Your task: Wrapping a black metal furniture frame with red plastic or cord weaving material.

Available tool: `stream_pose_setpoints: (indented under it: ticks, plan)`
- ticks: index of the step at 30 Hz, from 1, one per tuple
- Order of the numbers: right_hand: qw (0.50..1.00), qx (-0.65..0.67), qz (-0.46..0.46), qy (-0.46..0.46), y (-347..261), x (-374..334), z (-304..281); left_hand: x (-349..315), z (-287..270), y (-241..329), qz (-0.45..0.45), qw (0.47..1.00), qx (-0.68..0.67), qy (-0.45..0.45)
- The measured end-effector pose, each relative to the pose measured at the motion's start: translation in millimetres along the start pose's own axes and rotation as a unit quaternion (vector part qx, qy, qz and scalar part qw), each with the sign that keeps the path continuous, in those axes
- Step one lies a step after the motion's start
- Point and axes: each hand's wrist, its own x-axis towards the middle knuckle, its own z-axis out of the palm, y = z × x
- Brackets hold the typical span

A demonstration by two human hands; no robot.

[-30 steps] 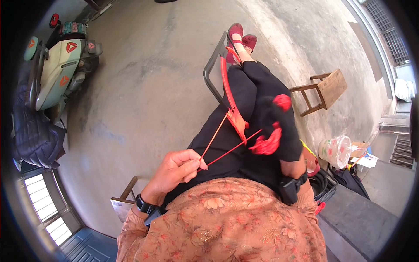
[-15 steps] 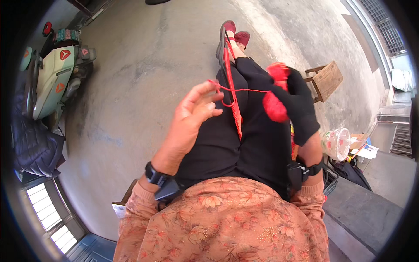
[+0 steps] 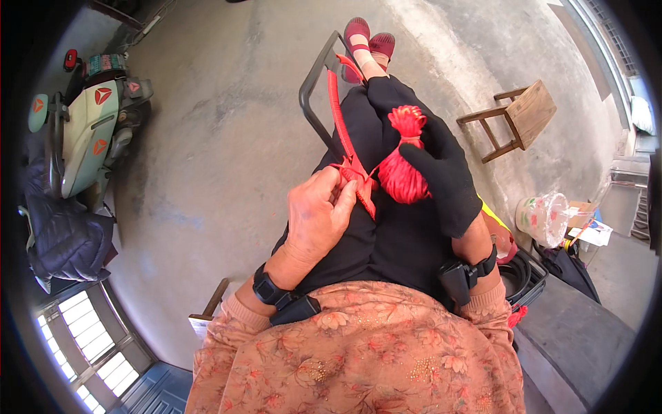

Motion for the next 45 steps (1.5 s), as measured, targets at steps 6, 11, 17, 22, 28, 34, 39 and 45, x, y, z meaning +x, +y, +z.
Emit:
stream_pose_setpoints:
  ticks: [6,11,17,22,28,34,39,45]
  plan:
    - [0.996,-0.068,-0.003,-0.049,-2.0,-2.7,-12.5,-4.0,4.1,0.4,-0.092,0.991,-0.094,-0.017]
    - [0.926,0.376,0.042,-0.009,-8.1,-15.0,-38.9,7.6,-8.9,3.4,-0.150,0.947,-0.277,-0.056]
    - [0.959,0.278,-0.031,0.038,-34.3,-21.0,-55.8,27.5,-24.1,5.2,-0.080,0.946,-0.312,0.038]
    - [0.958,-0.235,-0.137,0.091,-37.3,2.1,-4.6,42.9,-11.2,-2.1,-0.154,0.888,-0.433,-0.019]
    - [0.855,-0.426,-0.296,-0.021,-39.5,7.6,34.1,44.5,1.8,-22.0,-0.273,0.747,-0.598,-0.096]
    - [0.932,-0.246,-0.263,-0.041,-36.7,2.7,46.1,44.4,-2.4,-25.0,-0.265,0.762,-0.582,-0.098]
    - [0.936,-0.219,-0.274,0.022,-31.6,-3.1,40.4,53.7,-18.4,-22.1,-0.272,0.702,-0.658,-0.022]
    - [0.977,-0.174,-0.119,0.018,-37.0,-44.9,-0.7,62.3,-64.5,-30.8,-0.259,0.662,-0.702,-0.051]
